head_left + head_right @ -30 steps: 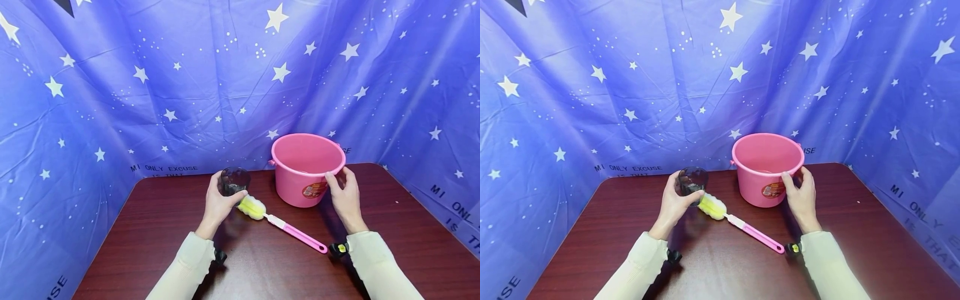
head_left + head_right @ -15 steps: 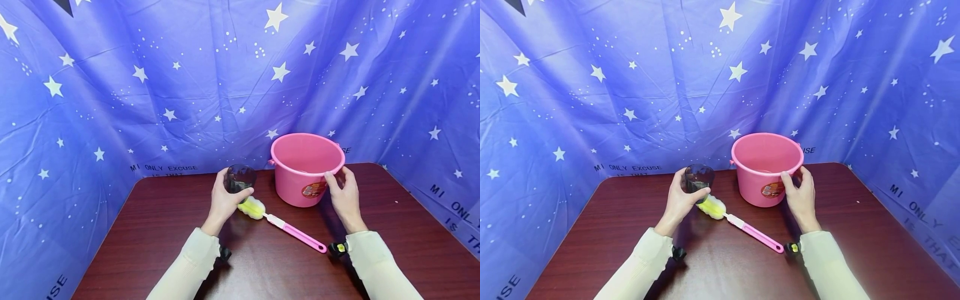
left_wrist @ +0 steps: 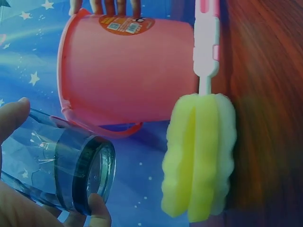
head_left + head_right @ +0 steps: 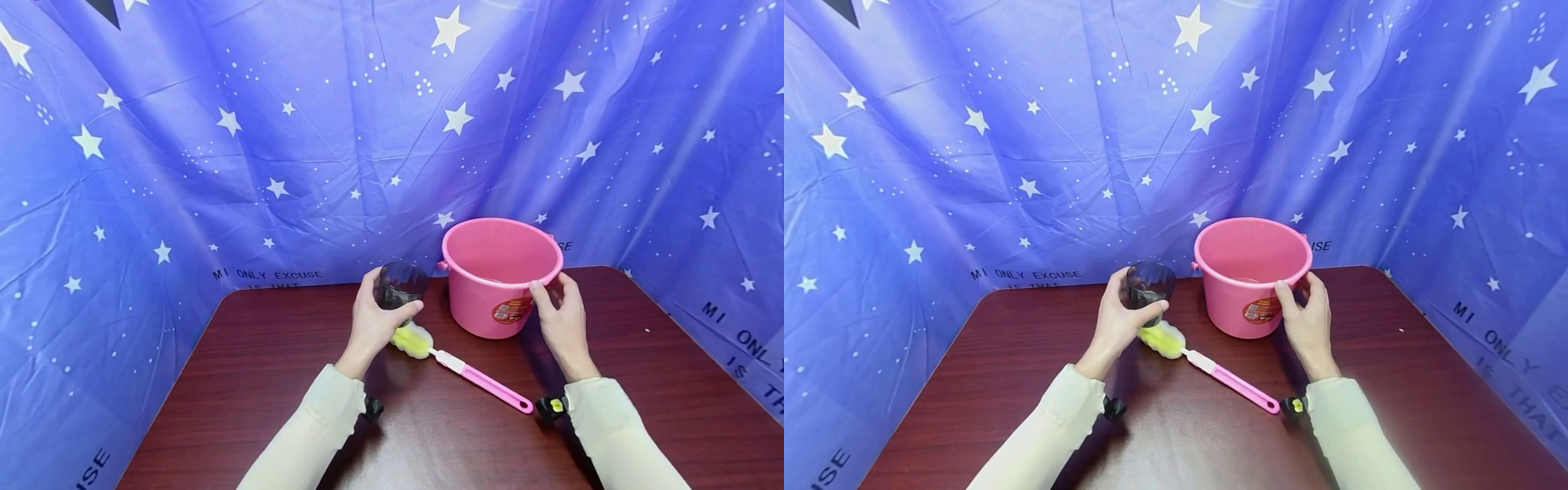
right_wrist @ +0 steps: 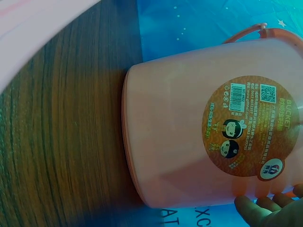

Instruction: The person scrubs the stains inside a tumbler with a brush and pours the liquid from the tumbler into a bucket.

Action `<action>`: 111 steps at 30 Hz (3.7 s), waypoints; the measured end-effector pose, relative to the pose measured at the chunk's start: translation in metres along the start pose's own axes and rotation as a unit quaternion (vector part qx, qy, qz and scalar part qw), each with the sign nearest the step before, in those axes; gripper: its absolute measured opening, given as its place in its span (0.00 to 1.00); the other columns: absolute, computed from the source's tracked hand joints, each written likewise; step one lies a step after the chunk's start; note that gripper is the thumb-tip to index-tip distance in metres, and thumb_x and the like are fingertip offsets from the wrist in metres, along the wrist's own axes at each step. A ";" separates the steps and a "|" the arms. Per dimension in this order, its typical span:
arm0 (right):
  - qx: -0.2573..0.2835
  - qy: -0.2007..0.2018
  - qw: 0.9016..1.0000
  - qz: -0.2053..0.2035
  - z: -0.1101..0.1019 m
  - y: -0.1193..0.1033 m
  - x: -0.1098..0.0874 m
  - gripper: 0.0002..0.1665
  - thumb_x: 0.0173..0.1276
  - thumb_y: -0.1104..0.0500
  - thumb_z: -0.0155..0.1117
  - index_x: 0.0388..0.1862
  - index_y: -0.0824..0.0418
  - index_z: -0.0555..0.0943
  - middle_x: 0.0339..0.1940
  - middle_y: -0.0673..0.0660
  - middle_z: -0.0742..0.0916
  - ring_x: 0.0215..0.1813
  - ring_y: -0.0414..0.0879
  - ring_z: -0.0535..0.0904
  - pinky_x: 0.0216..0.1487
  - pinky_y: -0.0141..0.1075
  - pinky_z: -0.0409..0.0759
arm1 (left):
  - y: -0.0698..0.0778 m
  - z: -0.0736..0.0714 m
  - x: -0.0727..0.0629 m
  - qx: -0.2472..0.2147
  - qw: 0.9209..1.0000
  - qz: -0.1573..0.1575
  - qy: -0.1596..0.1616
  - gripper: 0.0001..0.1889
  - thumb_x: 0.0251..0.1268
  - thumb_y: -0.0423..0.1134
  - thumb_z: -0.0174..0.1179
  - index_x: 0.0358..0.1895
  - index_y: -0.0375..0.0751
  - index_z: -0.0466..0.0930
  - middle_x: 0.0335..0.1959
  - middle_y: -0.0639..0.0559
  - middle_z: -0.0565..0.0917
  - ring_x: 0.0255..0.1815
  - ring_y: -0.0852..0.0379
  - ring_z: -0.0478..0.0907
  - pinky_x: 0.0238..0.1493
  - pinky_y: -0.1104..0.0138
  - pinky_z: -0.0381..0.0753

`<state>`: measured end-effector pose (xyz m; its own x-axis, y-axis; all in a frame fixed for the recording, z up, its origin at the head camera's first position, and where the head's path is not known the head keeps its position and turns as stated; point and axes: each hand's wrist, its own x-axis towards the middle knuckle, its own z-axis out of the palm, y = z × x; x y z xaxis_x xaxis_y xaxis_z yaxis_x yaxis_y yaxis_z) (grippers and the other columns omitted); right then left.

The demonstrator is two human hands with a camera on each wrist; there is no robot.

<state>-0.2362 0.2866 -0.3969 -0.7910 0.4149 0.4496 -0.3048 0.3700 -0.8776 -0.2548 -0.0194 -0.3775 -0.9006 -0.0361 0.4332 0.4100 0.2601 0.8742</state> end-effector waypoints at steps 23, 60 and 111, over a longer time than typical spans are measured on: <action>0.000 0.002 1.000 0.008 0.000 0.002 0.001 0.33 0.68 0.54 0.60 0.68 0.66 0.65 0.65 0.62 0.72 0.66 0.54 0.67 0.68 0.45 0.62 | 0.013 0.014 0.012 0.030 0.999 0.014 0.003 0.42 0.36 0.49 0.78 0.61 0.49 0.71 0.54 0.54 0.77 0.55 0.57 0.72 0.57 0.59 0.69; -0.005 0.002 1.000 0.002 0.000 0.002 0.001 0.33 0.68 0.54 0.60 0.68 0.65 0.65 0.64 0.61 0.73 0.66 0.54 0.67 0.68 0.44 0.62 | 0.040 0.032 0.034 0.125 0.992 0.014 -0.001 0.44 0.36 0.56 0.76 0.64 0.51 0.70 0.52 0.52 0.76 0.54 0.53 0.70 0.53 0.60 0.70; -0.002 -0.002 1.000 0.003 0.002 -0.001 0.000 0.32 0.69 0.54 0.60 0.68 0.65 0.65 0.64 0.62 0.73 0.66 0.53 0.67 0.68 0.43 0.63 | 0.063 0.043 0.047 0.217 0.976 -0.003 -0.031 0.47 0.34 0.59 0.77 0.66 0.56 0.69 0.55 0.51 0.74 0.54 0.52 0.64 0.48 0.61 0.71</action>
<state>-0.2369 0.2850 -0.3965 -0.7945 0.4139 0.4443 -0.2989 0.3704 -0.8795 -0.2777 0.0365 -0.3111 -0.9149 0.0156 0.4034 0.3177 0.6445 0.6955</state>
